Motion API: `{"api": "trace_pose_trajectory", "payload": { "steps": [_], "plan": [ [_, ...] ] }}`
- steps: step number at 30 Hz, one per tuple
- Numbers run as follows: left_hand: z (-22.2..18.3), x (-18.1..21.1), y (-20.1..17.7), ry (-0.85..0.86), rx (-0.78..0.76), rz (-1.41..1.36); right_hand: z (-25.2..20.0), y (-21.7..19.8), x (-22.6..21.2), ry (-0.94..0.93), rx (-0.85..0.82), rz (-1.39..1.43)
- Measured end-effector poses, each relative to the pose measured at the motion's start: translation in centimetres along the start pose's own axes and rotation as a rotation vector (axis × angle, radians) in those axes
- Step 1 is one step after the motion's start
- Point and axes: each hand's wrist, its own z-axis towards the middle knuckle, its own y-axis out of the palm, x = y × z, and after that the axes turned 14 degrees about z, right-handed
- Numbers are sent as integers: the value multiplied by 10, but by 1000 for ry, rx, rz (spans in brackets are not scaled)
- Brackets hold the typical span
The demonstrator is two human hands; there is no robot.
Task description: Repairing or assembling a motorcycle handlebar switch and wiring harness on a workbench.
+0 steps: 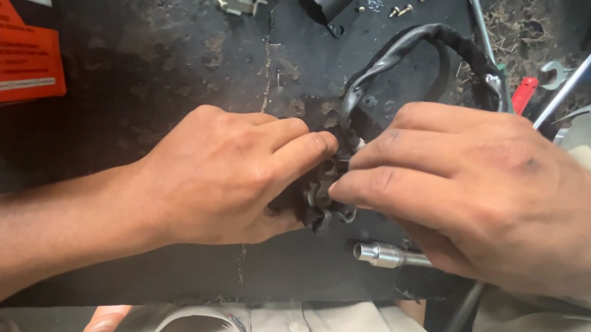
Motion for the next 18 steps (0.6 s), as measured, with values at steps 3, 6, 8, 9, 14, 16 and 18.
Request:
{"api": "trace_pose_trajectory", "payload": {
  "steps": [3,6,8,9,14,16,18],
  "plan": [
    [-1,-1,2,6,16,18,1,7,4,-35,-1,-8],
    [-2,-1,2,-2,33,-3,-3,14,10,-85,-58,24],
    [-2,-3,3,3,36,-1,-4,19,11,-72,-48,6],
    [-2,-3,4,11,38,4,-5,21,11,-58,-34,-16],
    [-3,-3,6,5,50,5,-1,31,15,-87,-18,-80],
    [-4,-3,6,5,60,5,-1,34,15,-84,-31,-94],
    [-4,-4,6,19,67,2,-3,35,14,-66,-3,-153]
  ]
}}
